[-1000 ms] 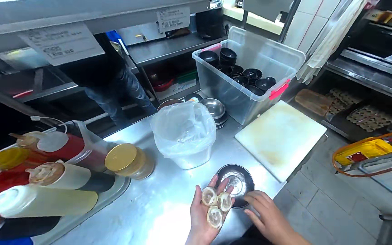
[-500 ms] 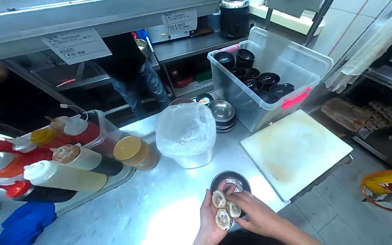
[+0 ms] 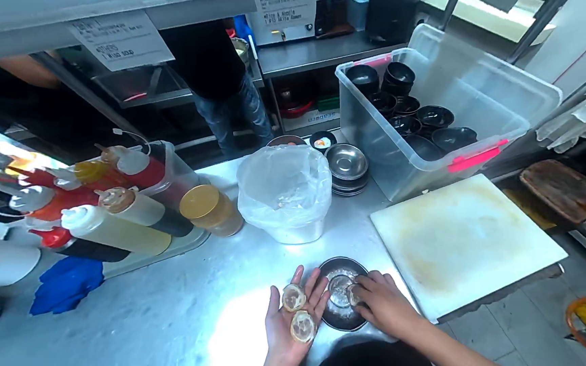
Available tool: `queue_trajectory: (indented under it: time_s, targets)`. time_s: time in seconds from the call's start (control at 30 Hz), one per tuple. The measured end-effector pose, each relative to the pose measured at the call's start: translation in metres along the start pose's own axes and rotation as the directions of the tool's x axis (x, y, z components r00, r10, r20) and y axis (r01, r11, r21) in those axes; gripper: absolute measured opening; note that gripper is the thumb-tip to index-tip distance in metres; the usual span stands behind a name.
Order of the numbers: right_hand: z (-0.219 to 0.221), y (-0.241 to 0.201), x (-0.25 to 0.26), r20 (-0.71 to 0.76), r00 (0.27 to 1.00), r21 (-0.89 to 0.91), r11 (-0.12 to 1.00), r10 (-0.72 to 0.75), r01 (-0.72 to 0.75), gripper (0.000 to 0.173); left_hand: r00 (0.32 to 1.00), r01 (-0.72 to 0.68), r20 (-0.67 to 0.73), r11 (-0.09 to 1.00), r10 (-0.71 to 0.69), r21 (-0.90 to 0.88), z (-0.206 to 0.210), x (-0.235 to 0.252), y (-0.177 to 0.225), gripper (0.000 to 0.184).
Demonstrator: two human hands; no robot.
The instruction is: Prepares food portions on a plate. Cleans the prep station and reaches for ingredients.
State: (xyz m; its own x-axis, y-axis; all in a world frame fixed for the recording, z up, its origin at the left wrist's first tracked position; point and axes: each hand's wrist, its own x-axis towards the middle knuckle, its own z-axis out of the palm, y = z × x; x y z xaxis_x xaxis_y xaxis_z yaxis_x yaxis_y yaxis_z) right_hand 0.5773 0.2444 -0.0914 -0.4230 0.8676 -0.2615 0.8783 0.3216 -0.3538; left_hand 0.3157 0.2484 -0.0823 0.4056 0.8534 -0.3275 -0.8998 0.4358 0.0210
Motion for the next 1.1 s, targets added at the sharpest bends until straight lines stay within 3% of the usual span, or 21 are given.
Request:
queue_trajectory:
  time_s: [0.07, 0.2, 0.27, 0.4, 0.47, 0.53, 0.67, 0.83, 1.0, 1.1]
  targets:
    - [0.000, -0.003, 0.000, -0.061, 0.998, 0.039, 0.999, 0.007, -0.005, 0.034, 1.000, 0.005, -0.005, 1.000, -0.005, 0.000, 0.003, 0.002, 0.001, 0.089]
    - [-0.018, -0.033, 0.002, -0.328, 0.945, 0.251, 0.964, -0.002, 0.089, 0.038, 0.996, 0.087, -0.039, 0.992, -0.083, 0.088, 0.006, 0.007, -0.007, 0.089]
    - [-0.029, -0.051, 0.007, -0.274, 0.962, 0.313, 0.946, 0.008, 0.081, 0.050, 0.982, 0.190, -0.042, 0.969, -0.186, 0.155, 0.004, 0.007, -0.016, 0.086]
    - [-0.037, -0.072, 0.018, 0.025, 0.997, 0.237, 0.969, 0.073, -0.077, 0.068, 0.930, 0.365, -0.117, 0.913, -0.349, 0.183, 0.009, 0.005, -0.036, 0.079]
    - [-0.036, -0.075, 0.018, 0.015, 0.995, 0.216, 0.972, 0.096, -0.097, 0.066, 0.908, 0.420, -0.103, 0.883, -0.407, 0.210, 0.008, 0.005, -0.032, 0.083]
    - [-0.033, -0.073, 0.017, -0.108, 0.988, 0.179, 0.979, 0.113, -0.092, 0.062, 0.893, 0.448, -0.104, 0.842, -0.438, 0.301, 0.005, 0.003, -0.024, 0.085]
    - [-0.030, -0.056, 0.028, -0.219, 0.964, 0.090, 0.986, 0.154, -0.137, 0.060, 0.909, 0.414, -0.121, 0.833, -0.398, 0.368, -0.001, -0.006, -0.003, 0.076]
    - [0.003, -0.033, 0.053, -0.027, 0.988, -0.049, 0.987, 0.149, -0.150, 0.060, 0.947, 0.321, -0.079, 0.901, -0.312, 0.292, -0.012, -0.020, 0.019, 0.077]
    - [0.020, -0.029, 0.047, -0.194, 0.970, -0.058, 0.986, 0.144, -0.158, 0.047, 0.972, 0.233, -0.065, 0.932, -0.224, 0.278, -0.006, -0.029, 0.031, 0.077]
    - [0.021, -0.027, 0.051, -0.215, 0.971, -0.063, 0.991, 0.105, -0.121, 0.047, 0.978, 0.211, -0.069, 0.935, -0.199, 0.284, -0.006, -0.029, 0.034, 0.077]
